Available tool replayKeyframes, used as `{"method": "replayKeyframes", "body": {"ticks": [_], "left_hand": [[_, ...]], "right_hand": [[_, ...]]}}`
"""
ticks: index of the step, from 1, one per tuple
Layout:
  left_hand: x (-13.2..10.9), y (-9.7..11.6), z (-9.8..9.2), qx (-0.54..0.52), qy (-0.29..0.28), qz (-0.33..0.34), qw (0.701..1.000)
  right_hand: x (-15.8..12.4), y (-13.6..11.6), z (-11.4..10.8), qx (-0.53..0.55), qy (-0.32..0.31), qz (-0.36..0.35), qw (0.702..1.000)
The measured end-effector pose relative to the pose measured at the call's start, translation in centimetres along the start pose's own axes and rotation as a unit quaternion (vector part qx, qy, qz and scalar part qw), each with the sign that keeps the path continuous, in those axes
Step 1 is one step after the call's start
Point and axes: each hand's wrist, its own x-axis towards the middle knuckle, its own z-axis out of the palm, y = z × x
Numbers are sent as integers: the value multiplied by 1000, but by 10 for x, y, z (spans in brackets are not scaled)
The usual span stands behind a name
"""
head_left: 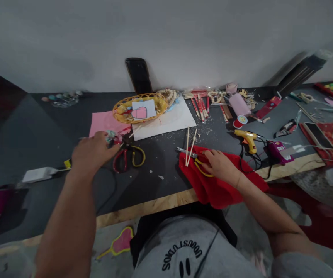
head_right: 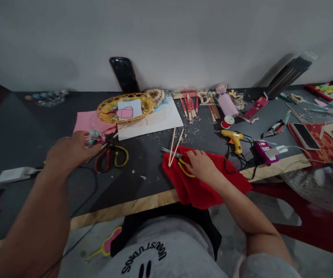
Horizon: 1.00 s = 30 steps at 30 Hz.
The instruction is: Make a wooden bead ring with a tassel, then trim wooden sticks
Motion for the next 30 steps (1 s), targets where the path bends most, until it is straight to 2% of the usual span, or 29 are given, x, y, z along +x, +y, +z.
{"method": "replayKeyframes", "body": {"ticks": [1, 3, 4, 6, 8, 9, 11, 14, 16, 19, 21, 23, 27, 30], "left_hand": [[-5, 12, -6, 29, 20, -4, 999], [-16, 47, -14, -4, 68, 7, 998], [-22, 69, -14, -47, 43, 31, 997], [-32, 117, -7, -117, -47, 112, 986], [-37, 163, 7, -132, -76, 197, 969], [-37, 182, 14, -116, -83, 219, 965], [-34, 213, 27, -79, -81, 241, 964], [-22, 238, 35, -58, -115, 231, 964], [-13, 242, 32, -61, -130, 220, 965], [-2, 233, 21, -85, -124, 194, 969], [3, 216, 15, -106, -113, 166, 974], [4, 194, 10, -123, -92, 172, 973], [-8, 154, 11, -120, -129, 175, 969], [-23, 136, 18, -92, -157, 163, 970]], "right_hand": [[-1, 1, 5, 5, 14, -7, 1000], [-2, 4, 13, 22, 34, -16, 999], [-1, 5, 16, 28, 40, -16, 999], [-1, 6, 20, 29, 48, -10, 998], [-2, 6, 22, 16, 52, -8, 998], [-3, 6, 22, 8, 55, -7, 998], [-6, 4, 23, -5, 61, -2, 998], [-10, 6, 23, -16, 65, 7, 998], [-13, 11, 22, -20, 65, 14, 998], [-17, 28, 23, -22, 72, 30, 997], [-19, 45, 23, -21, 82, 45, 995], [-21, 65, 22, -21, 91, 65, 994], [-23, 96, 20, -21, 108, 119, 987], [-24, 108, 21, 5, 127, 123, 984]]}}
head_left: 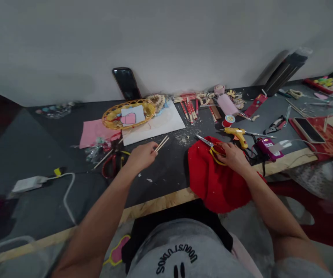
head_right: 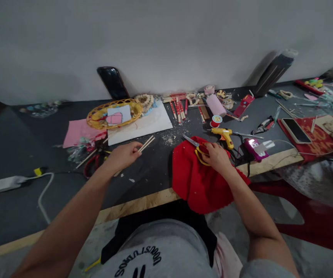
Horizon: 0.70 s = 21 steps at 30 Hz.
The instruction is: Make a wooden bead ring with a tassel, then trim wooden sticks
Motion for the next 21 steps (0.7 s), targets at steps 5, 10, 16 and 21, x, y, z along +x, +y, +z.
{"method": "replayKeyframes", "body": {"ticks": [5, 10, 16, 21], "left_hand": [[-10, -13, 15, -13, 0, 11, 1000], [-6, -24, 19, -22, 23, 27, 999], [-4, -34, 16, -89, 69, 38, 993], [0, -34, 20, -229, 121, 91, 961]], "right_hand": [[3, 17, 6, 214, 59, 39, 974], [14, 27, 0, 525, 80, 90, 843], [38, 5, -39, 622, 92, 83, 773], [62, -46, -61, 607, 55, -4, 793]]}}
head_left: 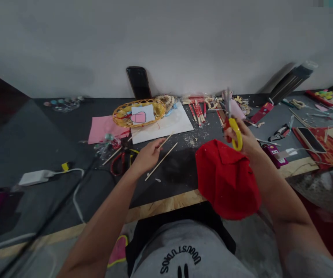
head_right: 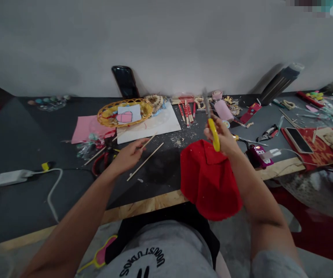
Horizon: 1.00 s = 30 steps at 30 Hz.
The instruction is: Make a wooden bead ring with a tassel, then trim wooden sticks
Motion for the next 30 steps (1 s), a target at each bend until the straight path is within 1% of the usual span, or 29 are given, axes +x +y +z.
{"method": "replayKeyframes", "body": {"ticks": [2, 4, 7, 10, 13, 17, 20, 23, 30], "left_hand": [[2, 2, 2, -58, 30, 4, 998], [5, 7, 2, -98, 61, -2, 993], [9, 16, -3, -147, 94, -14, 985], [11, 20, -10, -156, 120, 5, 980], [11, 19, -11, -126, 131, 32, 983], [10, 17, -3, -88, 109, 20, 990], [8, 20, 3, -81, 97, 29, 992], [6, 25, 5, -99, 112, 40, 988], [-1, 29, 7, -120, 141, 15, 983]], "right_hand": [[6, -3, 28, -51, -55, -27, 997], [9, -1, 58, -116, -98, -63, 986], [13, 12, 95, -185, -104, -108, 971], [13, 30, 116, -204, -113, -122, 965], [11, 45, 125, -200, -111, -106, 968], [6, 55, 126, -210, -127, -123, 962], [2, 57, 124, -214, -133, -137, 958], [-1, 57, 124, -221, -135, -154, 954], [-6, 55, 125, -253, -143, -194, 937]]}}
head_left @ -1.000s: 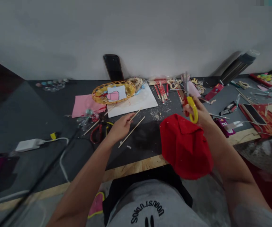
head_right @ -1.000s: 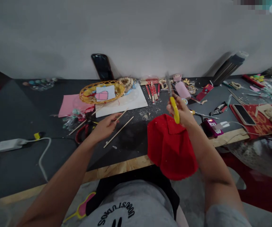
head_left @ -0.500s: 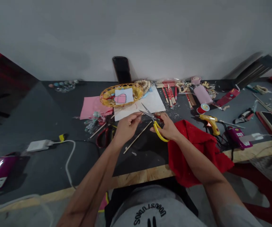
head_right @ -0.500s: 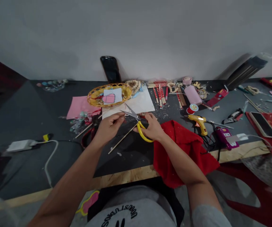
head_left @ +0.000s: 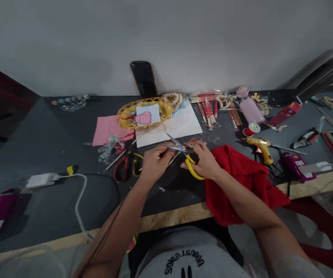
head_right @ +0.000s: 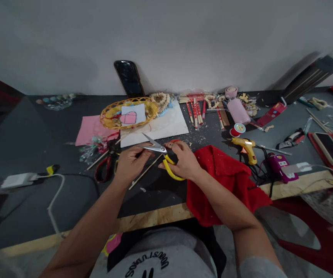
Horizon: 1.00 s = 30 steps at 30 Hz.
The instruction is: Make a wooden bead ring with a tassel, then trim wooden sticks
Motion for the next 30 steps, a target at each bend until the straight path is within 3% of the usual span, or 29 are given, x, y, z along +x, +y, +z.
{"method": "replayKeyframes", "body": {"ticks": [5, 12, 30], "left_hand": [[-5, 0, 1, -3, -4, -2, 1000], [-10, -1, 1, 33, 12, 72, 997], [-16, 7, -2, 0, 0, 33, 999]], "right_hand": [[-2, -2, 0, -32, -16, -13, 999], [-3, -5, 2, -62, -24, -39, 997], [-4, -19, 2, -71, -54, -46, 995]]}}
